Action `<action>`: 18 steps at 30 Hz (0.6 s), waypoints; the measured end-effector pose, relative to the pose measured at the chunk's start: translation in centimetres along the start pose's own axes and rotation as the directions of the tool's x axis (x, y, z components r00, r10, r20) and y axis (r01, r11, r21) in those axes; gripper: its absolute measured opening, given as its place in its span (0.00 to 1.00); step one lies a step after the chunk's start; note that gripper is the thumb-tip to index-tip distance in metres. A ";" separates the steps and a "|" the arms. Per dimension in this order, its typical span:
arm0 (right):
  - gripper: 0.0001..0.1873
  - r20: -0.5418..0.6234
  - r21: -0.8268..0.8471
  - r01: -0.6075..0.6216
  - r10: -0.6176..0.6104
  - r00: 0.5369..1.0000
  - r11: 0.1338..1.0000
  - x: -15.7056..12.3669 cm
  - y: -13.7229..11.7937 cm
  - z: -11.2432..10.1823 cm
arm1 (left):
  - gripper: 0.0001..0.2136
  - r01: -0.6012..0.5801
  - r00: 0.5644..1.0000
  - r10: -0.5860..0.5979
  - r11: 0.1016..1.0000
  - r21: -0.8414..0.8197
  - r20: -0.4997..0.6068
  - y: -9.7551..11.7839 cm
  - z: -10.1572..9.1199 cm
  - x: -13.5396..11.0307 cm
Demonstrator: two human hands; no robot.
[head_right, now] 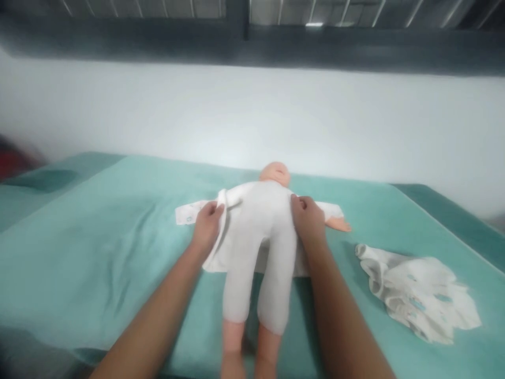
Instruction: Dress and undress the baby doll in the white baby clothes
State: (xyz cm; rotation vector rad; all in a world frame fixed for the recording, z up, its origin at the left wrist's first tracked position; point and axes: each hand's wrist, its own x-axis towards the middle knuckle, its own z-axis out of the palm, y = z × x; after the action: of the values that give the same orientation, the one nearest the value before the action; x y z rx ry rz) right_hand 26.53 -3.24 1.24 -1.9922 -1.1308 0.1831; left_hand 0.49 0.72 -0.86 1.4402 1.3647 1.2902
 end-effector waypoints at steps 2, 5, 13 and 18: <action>0.27 0.000 -0.033 -0.006 0.006 1.000 0.999 0.0 -0.1 0.0 | 0.09 -0.029 0.999 0.029 0.999 0.019 -0.016 1.0 0.1 -0.1; 0.31 0.069 -0.074 -0.017 0.022 0.997 0.997 0.0 -0.4 0.0 | 0.10 -0.060 0.997 0.061 0.997 0.041 -0.040 2.6 0.4 0.3; 0.39 0.307 0.414 -0.082 -0.054 0.950 0.907 -0.8 -0.6 0.0 | 0.10 -0.181 0.981 0.170 0.975 0.126 0.096 5.9 4.7 4.2; 0.37 0.397 0.553 -0.132 -0.121 0.910 0.823 -0.7 -0.7 0.6 | 0.09 -0.217 0.968 0.187 0.958 0.187 0.166 8.9 5.4 4.1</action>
State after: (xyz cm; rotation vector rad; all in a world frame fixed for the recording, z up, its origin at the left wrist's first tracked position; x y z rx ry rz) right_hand 25.36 -3.27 1.14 -1.4384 -1.1519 0.8881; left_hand 7.33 4.06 7.27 1.8196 1.3073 1.1679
